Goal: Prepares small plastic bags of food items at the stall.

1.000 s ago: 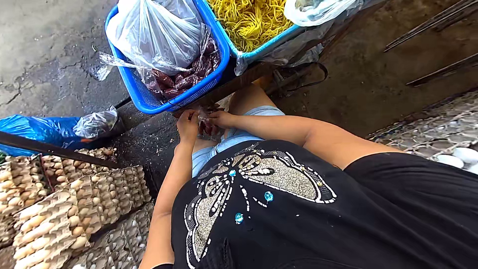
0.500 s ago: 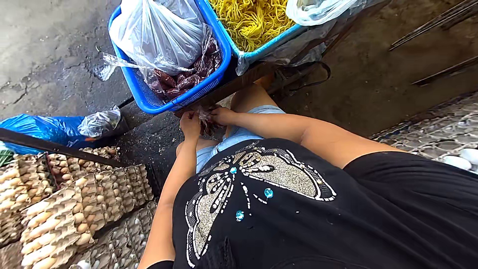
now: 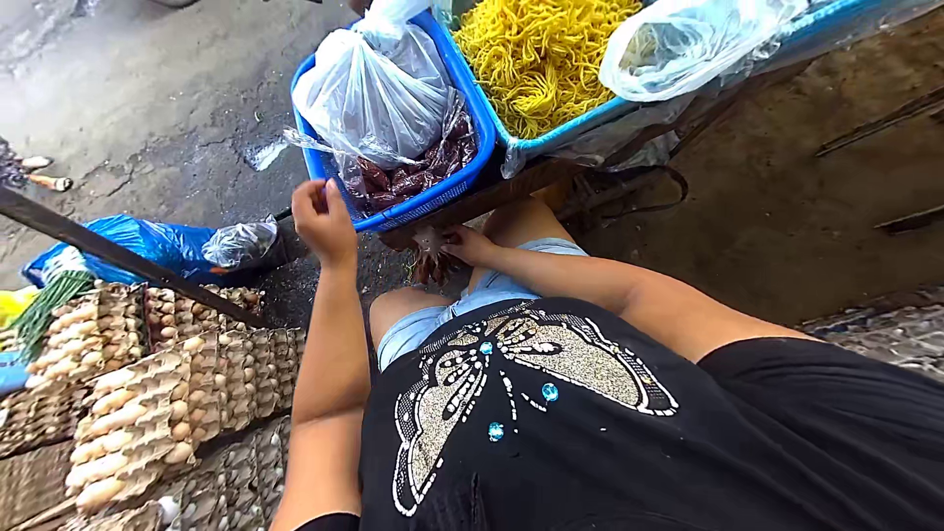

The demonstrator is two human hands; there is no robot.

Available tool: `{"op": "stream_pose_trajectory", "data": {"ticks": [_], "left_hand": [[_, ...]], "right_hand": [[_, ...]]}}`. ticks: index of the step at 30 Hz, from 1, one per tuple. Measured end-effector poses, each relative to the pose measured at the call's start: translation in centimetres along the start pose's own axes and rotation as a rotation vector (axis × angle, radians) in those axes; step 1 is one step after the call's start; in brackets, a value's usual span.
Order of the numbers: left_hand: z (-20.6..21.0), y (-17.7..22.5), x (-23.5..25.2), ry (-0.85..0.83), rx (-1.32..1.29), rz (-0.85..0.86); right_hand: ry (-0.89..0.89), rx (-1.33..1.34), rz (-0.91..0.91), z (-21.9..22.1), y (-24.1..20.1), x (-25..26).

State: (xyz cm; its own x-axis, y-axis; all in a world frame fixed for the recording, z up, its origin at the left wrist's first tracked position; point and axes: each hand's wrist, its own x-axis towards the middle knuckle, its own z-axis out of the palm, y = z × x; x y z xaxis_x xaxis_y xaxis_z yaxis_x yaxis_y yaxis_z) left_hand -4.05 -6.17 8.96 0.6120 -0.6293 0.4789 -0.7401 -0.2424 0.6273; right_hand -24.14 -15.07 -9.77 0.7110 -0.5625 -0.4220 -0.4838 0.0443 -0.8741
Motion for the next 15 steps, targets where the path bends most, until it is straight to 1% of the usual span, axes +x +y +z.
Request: {"op": "stream_pose_trajectory", "data": {"ticks": [2,3,5,6,8,10,13,15], "left_hand": [[0.3,0.5,3.6,-0.218,0.1,-0.207],[0.9,0.4,4.8,-0.296,0.116,-0.283],[2.2,-0.1,6.1,-0.373,0.104,-0.363],[2.7,-0.5,6.2,-0.371,0.083,-0.355],[2.0,-0.4,5.8,-0.285,0.022,-0.246],[-0.7,0.7,5.6,-0.149,-0.073,-0.09],[-5.3,3.5,4.9,0.04,-0.237,0.138],[-7.7,6.0,3.5,0.106,-0.282,0.276]], "right_hand": [[-0.021,-0.042,0.009,0.0,-0.5,-0.3],[-0.033,-0.052,0.007,-0.1,-0.8,-0.4],[-0.047,-0.049,-0.004,-0.3,-0.9,-0.7],[-0.041,-0.038,-0.009,-0.3,-0.7,-0.8],[-0.024,0.01,-0.006,-0.6,-0.5,-1.2],[-0.025,0.043,0.013,-1.1,-0.4,-1.4],[-0.006,0.043,-0.003,-1.2,0.1,-1.5],[-0.021,0.036,-0.064,-1.2,-1.0,-2.1]]}}
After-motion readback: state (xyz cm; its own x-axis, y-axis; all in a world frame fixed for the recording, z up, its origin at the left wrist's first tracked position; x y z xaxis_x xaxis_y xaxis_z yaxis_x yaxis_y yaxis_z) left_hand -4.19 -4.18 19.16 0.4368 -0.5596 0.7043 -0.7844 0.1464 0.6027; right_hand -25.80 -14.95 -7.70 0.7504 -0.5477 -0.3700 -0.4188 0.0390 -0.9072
